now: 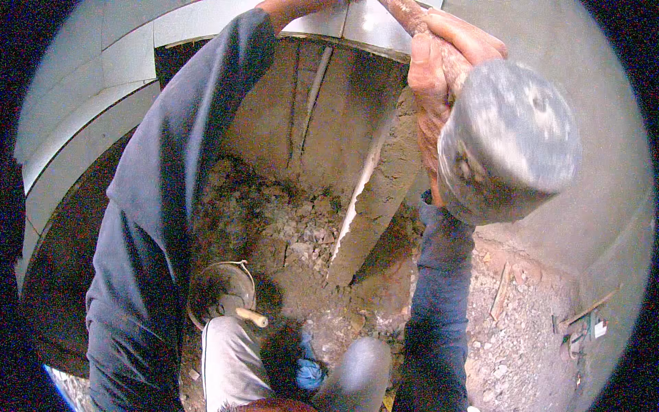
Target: The person applies mortar to a vertical support using a trowel, places a ceramic tile against the mortar, and taps it into place with a mallet before wiping the edges with a cloth.
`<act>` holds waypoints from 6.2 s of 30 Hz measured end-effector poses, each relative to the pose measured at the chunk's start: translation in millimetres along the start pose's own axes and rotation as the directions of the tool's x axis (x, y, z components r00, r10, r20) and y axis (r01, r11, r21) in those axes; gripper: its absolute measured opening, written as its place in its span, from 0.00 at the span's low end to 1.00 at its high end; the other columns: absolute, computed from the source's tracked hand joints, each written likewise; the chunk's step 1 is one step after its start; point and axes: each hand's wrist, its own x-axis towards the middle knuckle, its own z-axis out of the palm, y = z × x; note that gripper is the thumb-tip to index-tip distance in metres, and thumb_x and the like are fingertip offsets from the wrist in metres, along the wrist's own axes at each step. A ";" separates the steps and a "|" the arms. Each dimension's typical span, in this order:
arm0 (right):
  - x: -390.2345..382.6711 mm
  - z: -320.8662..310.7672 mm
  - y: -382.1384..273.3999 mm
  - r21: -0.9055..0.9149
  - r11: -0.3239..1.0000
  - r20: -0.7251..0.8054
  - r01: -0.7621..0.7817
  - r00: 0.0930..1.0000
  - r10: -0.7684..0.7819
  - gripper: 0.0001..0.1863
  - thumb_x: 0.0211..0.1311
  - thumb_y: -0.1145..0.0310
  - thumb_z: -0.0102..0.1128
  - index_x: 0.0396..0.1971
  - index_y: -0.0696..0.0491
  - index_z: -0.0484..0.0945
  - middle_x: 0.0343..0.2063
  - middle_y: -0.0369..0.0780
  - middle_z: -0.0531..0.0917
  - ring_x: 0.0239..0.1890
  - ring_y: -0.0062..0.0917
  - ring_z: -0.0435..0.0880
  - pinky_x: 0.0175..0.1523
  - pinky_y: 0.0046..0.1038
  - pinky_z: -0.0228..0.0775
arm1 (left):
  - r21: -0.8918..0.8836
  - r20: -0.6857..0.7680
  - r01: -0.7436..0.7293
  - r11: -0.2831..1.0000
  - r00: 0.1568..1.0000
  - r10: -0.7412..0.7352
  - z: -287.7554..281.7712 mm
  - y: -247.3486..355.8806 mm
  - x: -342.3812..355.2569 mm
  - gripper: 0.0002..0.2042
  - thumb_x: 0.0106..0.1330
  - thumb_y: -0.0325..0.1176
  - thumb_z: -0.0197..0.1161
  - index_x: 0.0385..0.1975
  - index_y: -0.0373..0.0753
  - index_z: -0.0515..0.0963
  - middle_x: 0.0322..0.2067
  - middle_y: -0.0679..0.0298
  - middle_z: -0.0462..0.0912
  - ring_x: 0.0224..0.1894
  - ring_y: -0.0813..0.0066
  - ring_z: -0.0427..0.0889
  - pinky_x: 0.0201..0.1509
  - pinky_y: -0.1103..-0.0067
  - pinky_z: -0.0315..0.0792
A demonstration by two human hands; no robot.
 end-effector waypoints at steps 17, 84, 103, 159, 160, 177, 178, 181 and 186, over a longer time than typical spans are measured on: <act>10.8 -2.5 5.8 0.006 1.000 0.029 -0.028 0.999 0.028 0.24 0.72 0.52 0.56 0.51 0.59 0.76 0.50 0.52 0.81 0.52 0.42 0.82 0.59 0.43 0.76 | -0.014 -0.009 -0.063 0.998 0.998 0.062 2.7 -15.6 6.1 0.17 0.61 0.50 0.69 0.45 0.49 0.89 0.40 0.55 0.90 0.43 0.53 0.89 0.49 0.65 0.80; -657.7 -504.5 -116.3 -0.935 -0.138 -0.155 -0.326 0.026 0.988 0.13 0.69 0.60 0.61 0.46 0.51 0.74 0.43 0.53 0.81 0.45 0.56 0.81 0.43 0.50 0.74 | 0.038 0.981 0.412 0.911 -0.190 0.045 74.5 80.9 -693.1 0.26 0.75 0.53 0.55 0.64 0.41 0.75 0.60 0.46 0.79 0.63 0.42 0.76 0.67 0.61 0.70; -682.5 -360.6 1.2 -0.805 0.552 0.552 -0.219 0.066 0.831 0.23 0.67 0.67 0.54 0.62 0.52 0.74 0.57 0.48 0.78 0.60 0.45 0.76 0.63 0.45 0.69 | -0.026 0.985 0.311 0.950 -0.157 0.078 38.6 80.0 -747.9 0.20 0.74 0.44 0.53 0.61 0.45 0.76 0.62 0.51 0.75 0.60 0.47 0.79 0.61 0.52 0.72; 69.7 -26.1 -75.1 -0.535 0.485 0.691 0.692 0.689 -0.220 0.08 0.61 0.62 0.63 0.32 0.50 0.77 0.29 0.44 0.84 0.31 0.44 0.85 0.35 0.44 0.75 | 0.159 0.972 0.548 0.821 0.059 -0.228 42.6 124.7 -673.5 0.22 0.68 0.56 0.62 0.43 0.42 0.87 0.46 0.50 0.87 0.50 0.46 0.87 0.55 0.56 0.79; 69.4 -27.7 -73.6 -0.546 0.477 0.690 0.689 0.693 -0.210 0.08 0.61 0.62 0.63 0.32 0.50 0.77 0.29 0.44 0.84 0.31 0.44 0.85 0.35 0.43 0.75 | 0.158 0.971 0.551 0.819 0.066 -0.231 43.6 124.1 -675.1 0.22 0.68 0.56 0.62 0.43 0.42 0.87 0.45 0.50 0.87 0.50 0.46 0.87 0.54 0.56 0.79; -16.5 -81.5 -58.4 -0.594 0.520 0.668 0.614 0.736 -0.106 0.14 0.68 0.64 0.60 0.52 0.42 0.76 0.45 0.42 0.85 0.37 0.42 0.87 0.32 0.41 0.79 | 0.158 0.967 0.567 0.808 0.075 -0.242 38.2 116.1 -673.2 0.23 0.70 0.56 0.61 0.48 0.42 0.85 0.48 0.51 0.87 0.53 0.48 0.86 0.57 0.57 0.79; -46.1 -83.9 -57.6 -0.538 0.627 0.654 0.564 0.748 -0.112 0.16 0.67 0.64 0.62 0.54 0.43 0.77 0.46 0.43 0.84 0.39 0.42 0.87 0.34 0.41 0.80 | 0.153 0.969 0.560 0.814 0.076 -0.234 39.2 116.9 -676.1 0.22 0.70 0.55 0.61 0.48 0.42 0.85 0.48 0.51 0.87 0.53 0.48 0.86 0.57 0.57 0.79; -169.5 -82.8 -50.0 -0.318 0.940 0.763 0.122 0.622 0.177 0.17 0.68 0.64 0.61 0.55 0.48 0.77 0.45 0.45 0.83 0.45 0.44 0.85 0.43 0.41 0.80 | 0.142 0.976 0.545 0.826 0.062 -0.209 34.6 117.9 -669.0 0.23 0.69 0.55 0.62 0.49 0.42 0.85 0.48 0.50 0.87 0.52 0.47 0.86 0.56 0.57 0.80; -297.5 -78.1 -18.6 -0.318 0.775 0.934 0.546 0.039 0.355 0.16 0.67 0.62 0.62 0.53 0.46 0.76 0.37 0.40 0.84 0.31 0.36 0.87 0.32 0.39 0.78 | 0.164 0.975 0.538 0.827 0.040 -0.219 43.1 110.1 -678.5 0.22 0.68 0.55 0.62 0.47 0.42 0.86 0.47 0.50 0.88 0.51 0.47 0.87 0.55 0.57 0.80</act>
